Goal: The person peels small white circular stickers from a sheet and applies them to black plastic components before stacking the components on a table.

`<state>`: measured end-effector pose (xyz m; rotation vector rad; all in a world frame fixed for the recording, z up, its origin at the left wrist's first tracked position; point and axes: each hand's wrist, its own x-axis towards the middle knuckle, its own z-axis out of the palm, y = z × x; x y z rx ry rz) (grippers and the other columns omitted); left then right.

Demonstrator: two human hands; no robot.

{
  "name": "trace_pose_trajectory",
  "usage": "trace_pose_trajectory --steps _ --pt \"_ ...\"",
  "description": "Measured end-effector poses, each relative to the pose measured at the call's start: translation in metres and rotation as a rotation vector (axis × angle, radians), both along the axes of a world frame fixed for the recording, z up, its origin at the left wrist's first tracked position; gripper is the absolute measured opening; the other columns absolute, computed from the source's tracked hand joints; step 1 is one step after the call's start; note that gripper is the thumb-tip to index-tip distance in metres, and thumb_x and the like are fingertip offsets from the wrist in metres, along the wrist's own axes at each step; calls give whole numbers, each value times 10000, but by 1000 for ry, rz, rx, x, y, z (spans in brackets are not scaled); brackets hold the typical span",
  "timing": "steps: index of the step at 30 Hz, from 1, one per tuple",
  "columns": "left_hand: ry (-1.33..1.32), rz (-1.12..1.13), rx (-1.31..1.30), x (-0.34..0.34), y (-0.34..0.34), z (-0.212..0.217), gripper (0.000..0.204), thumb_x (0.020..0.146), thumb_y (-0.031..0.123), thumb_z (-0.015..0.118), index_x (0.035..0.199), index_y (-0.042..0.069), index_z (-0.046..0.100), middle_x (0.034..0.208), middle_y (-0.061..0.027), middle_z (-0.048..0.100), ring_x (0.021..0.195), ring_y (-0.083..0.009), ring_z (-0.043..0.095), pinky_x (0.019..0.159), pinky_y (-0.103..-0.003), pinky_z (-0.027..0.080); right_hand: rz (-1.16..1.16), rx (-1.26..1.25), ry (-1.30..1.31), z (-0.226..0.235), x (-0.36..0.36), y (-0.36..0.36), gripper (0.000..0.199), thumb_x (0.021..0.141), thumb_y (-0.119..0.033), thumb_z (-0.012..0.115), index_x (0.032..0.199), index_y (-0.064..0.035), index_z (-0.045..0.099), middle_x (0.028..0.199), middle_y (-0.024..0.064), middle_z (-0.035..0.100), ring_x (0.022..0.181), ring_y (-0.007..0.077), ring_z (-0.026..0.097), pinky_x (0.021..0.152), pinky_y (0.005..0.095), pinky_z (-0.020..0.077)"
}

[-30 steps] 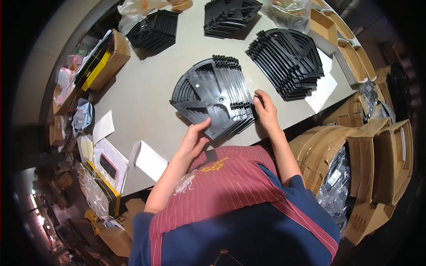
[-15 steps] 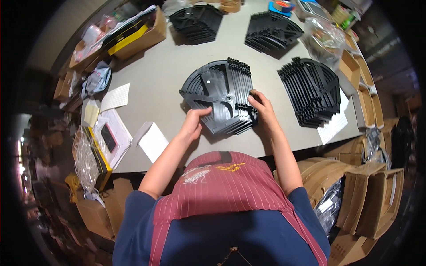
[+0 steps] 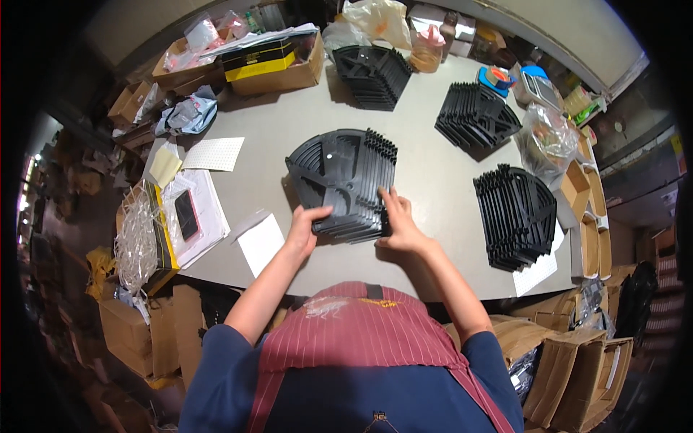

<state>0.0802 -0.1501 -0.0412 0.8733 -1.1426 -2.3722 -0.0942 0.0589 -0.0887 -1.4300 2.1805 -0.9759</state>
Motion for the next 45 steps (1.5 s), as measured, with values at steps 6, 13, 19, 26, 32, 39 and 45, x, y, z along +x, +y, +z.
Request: trace_pose_trajectory --steps 6,13,19,26,32,39,45 --pt "-205 109 -82 18 -30 24 498 809 104 798 1165 -65 492 1091 -172 637 999 -274 672 913 -396 553 12 -37 -2 8 9 -59 1260 536 -152 880 1597 -82 203 1588 374 227 1374 540 310 1176 555 322" --pt "-406 233 -882 79 -108 33 466 987 321 676 1296 -27 658 1129 -160 752 1008 -231 721 872 -344 546 -115 -13 34 20 20 -153 1177 518 -132 776 1575 -54 264 1529 398 316 1330 563 370 1169 532 355" --pt "-961 237 -1151 164 -146 3 453 908 334 742 1249 39 698 1194 -201 697 1104 -362 668 975 -418 522 -125 -40 129 12 15 -250 1247 564 -245 881 1586 -21 202 1521 436 294 1345 577 351 1169 517 334" --pt "-1061 104 -1384 180 -84 -30 778 795 347 857 1414 7 531 1483 -221 386 1305 -398 454 1092 -466 410 -209 -223 -7 -10 20 -290 1169 607 -167 910 1554 16 251 1545 404 293 1393 528 363 1180 510 331" --pt "-897 -32 -1380 197 -65 -22 900 740 413 866 1452 30 469 1522 -211 325 1394 -441 325 1150 -557 277 -195 -348 -406 -37 80 -202 673 731 39 730 1370 -5 521 1331 172 541 1259 279 545 1041 362 460" --pt "-815 224 -1005 174 -137 14 259 890 156 700 1130 69 741 1072 -212 714 939 -255 695 827 -382 529 -106 -353 -815 -12 101 -109 364 846 79 626 1204 23 666 1344 139 595 1198 236 621 992 340 521" --pt "-345 777 -1893 171 -218 132 352 880 -63 600 1179 55 744 1167 -146 731 1055 -312 686 917 -384 520 -536 -387 -1027 -7 74 -54 305 944 67 534 1242 68 603 1153 162 657 853 187 674 744 317 597"
